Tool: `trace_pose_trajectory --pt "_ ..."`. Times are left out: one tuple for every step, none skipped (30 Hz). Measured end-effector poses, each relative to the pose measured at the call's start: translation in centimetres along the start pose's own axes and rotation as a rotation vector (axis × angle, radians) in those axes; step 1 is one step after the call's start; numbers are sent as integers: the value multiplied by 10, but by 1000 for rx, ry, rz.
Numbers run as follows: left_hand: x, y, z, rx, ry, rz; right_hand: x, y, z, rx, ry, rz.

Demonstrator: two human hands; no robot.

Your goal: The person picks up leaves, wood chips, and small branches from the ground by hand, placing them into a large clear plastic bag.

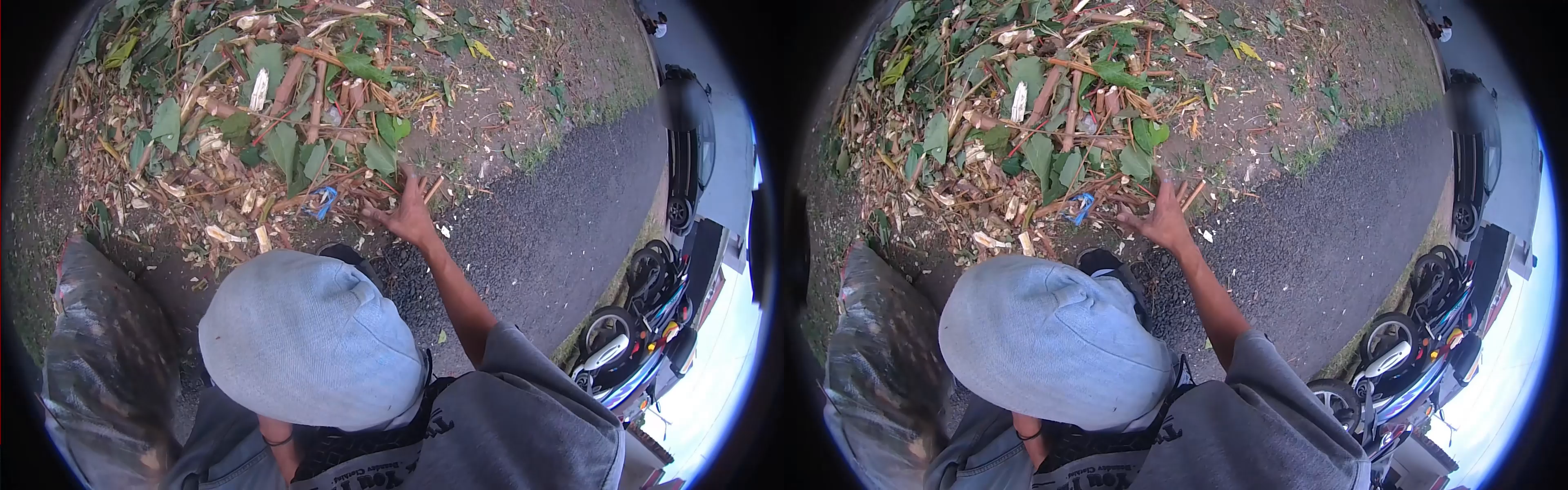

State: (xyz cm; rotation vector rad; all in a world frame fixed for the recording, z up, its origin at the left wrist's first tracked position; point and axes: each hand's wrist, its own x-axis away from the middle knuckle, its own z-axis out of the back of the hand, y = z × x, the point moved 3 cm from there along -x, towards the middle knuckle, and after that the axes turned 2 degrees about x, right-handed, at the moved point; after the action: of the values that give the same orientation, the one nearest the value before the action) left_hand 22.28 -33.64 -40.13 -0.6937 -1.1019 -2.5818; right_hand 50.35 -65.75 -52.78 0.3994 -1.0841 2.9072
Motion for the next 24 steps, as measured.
trace_pose_trajectory --pt "-2 1 0 5 5 1 6 -2 -2 -73 -85 -42" --pt "-2 2 -2 7 7 7 12 -9 0 -148 -120 -106" --pt "-4 2 -2 7 11 6 15 -6 0 -149 -122 -100" --pt "-6 2 -4 10 14 9 17 -2 3 88 -43 -13" --pt "-6 2 -4 11 15 12 18 -2 4 325 38 74" --pt "-6 3 -5 11 16 14 16 -21 16 376 82 61" --pt "-7 3 -6 8 17 18 12 -34 20 374 79 59" --pt "-7 2 -5 8 16 18 5 -45 18 455 11 120" --pt "-8 2 -6 8 15 23 -1 -50 13 535 -58 178" --pt "-9 2 -6 5 16 22 -9 -50 3 534 -58 170" --pt "-8 3 -5 4 15 21 -19 -51 -12 574 -178 212" --pt "-9 3 -5 3 15 20 -28 -49 -21 612 -296 260" --pt "-9 2 -5 4 17 20 -36 -47 -21 612 -291 263" --pt "-9 3 -4 6 21 20 -43 -45 -24 610 -339 252" --pt "-9 3 -4 4 24 26 -48 -43 -27 606 -391 243" --pt "-9 4 -3 8 31 29 -51 -42 -26 518 -356 242" --pt "-8 4 -2 11 37 37 -50 -40 -28 515 -362 254" --pt "-11 4 -3 17 44 36 -50 -37 -29 507 -381 207" --pt "-11 6 -2 22 48 39 -49 -34 -31 499 -398 158" --pt "-13 6 -3 25 53 40 -41 -39 -30 616 -431 191" --pt "-14 7 -2 28 57 43 -33 -44 -27 615 -432 198" --pt "-15 8 -3 36 62 40 -24 -47 -25 701 -490 222" --pt "-17 9 -2 45 66 42 -16 -48 -24 788 -548 246" --pt "-20 9 -3 54 75 47 -9 -40 -26 804 -522 289"
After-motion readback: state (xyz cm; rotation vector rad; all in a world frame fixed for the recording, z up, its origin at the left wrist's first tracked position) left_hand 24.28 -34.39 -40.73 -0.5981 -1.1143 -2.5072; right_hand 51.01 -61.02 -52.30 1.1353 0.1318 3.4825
